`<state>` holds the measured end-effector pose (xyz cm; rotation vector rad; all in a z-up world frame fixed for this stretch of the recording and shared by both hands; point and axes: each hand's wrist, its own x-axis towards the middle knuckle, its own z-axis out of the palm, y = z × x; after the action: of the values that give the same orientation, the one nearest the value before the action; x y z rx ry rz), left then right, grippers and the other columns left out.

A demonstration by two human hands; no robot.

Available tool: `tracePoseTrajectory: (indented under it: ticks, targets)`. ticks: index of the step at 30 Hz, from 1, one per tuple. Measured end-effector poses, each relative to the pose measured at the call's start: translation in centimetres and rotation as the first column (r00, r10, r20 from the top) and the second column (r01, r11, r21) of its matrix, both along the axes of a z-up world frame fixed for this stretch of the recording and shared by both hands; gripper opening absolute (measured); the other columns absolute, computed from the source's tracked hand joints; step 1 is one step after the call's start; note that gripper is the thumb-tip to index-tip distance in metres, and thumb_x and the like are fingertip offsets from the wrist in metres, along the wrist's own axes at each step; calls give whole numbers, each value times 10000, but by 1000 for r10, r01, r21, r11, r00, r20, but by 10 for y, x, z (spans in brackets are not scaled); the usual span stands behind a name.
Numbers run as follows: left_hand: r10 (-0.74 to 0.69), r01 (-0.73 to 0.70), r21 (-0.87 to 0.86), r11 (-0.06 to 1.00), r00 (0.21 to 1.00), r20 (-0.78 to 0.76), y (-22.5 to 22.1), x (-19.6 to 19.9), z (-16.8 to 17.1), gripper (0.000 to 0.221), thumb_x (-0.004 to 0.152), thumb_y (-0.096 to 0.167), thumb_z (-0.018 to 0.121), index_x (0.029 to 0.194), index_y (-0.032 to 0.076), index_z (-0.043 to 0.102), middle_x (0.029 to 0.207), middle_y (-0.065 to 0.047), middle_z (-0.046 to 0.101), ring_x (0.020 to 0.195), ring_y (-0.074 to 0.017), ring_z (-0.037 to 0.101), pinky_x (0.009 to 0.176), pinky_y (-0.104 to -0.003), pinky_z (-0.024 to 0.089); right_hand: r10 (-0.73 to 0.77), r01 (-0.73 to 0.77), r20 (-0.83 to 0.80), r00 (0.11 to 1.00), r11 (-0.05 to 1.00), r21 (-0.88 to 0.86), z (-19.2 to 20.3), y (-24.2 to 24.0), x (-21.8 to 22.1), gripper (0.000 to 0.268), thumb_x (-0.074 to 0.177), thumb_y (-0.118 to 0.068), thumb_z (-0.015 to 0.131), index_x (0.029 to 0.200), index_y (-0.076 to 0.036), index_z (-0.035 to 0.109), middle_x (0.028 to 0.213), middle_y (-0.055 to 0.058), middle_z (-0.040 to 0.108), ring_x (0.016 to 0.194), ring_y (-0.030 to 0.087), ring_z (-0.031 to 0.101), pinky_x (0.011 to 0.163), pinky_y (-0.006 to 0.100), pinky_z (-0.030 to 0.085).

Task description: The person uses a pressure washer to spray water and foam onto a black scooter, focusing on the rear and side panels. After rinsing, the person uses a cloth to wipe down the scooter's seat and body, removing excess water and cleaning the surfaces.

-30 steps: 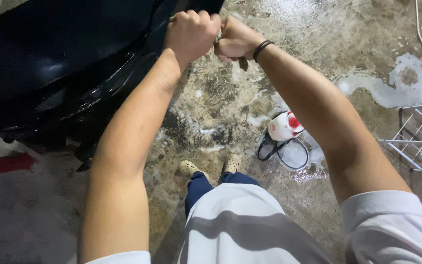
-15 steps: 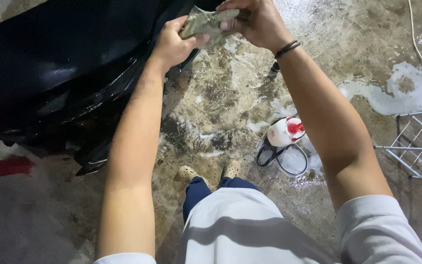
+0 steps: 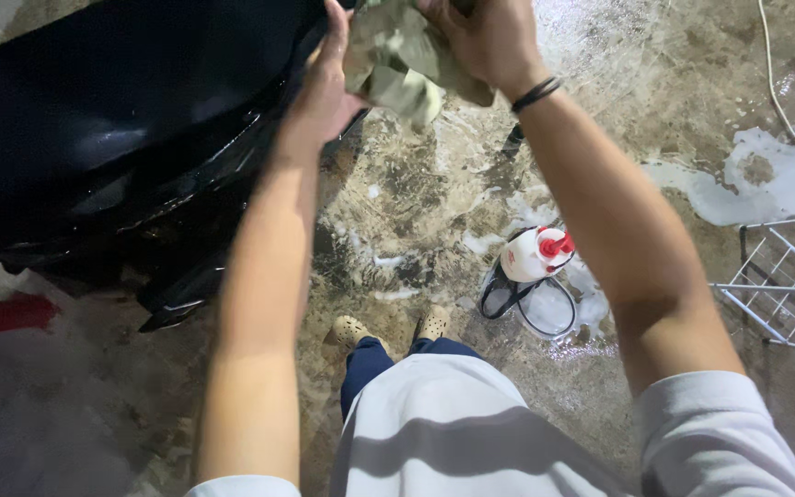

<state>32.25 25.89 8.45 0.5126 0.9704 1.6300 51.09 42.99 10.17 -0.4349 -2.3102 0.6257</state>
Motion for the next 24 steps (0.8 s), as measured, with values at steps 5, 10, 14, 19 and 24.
tracePoseTrajectory:
  ticks: [5,10,14,19,24]
  targets:
    - [76,-14,200,980,949,-306,1,35,3,663,875,519,785,1285,46,567,1086,-134,662,935,-243,677,794,-444,605,204,-228,-111,973,745,-627,-8,-34,0,188,1036,-16,588,1205,-75,533,1199,105,655,1101,191,707,960,333,587]
    - [17,29,279,960,987,-162,-2,47,-20,528,946,334,806,1317,36,577,1177,-101,677,1028,-206,704,853,-393,636,470,-514,-262,843,560,-649,27,-62,21,354,1044,2,619,1391,-54,574,1352,125,643,1306,219,635,1141,353,546]
    - [-41,-68,-208,976,878,-476,-4,46,-28,345,950,285,719,1208,59,681,1091,-94,722,936,-185,699,783,-377,597,126,-165,370,920,983,75,74,-74,34,569,909,-352,759,1432,-218,578,1281,75,685,1166,212,694,1024,327,576]
    - [-383,270,-277,922,732,-564,-20,37,0,367,786,62,765,1132,98,649,1040,-73,705,947,-173,714,821,-404,620,74,-204,194,978,502,840,90,-87,37,698,827,-431,802,1450,-238,553,1255,87,648,1124,247,669,922,360,564]
    - [-625,424,-487,764,674,-393,-30,49,35,327,827,76,743,1100,-75,648,965,-236,748,817,-345,756,661,-494,612,154,-329,291,944,405,853,62,-85,27,478,1038,-278,681,1467,-86,592,1128,71,655,991,188,688,808,290,584]
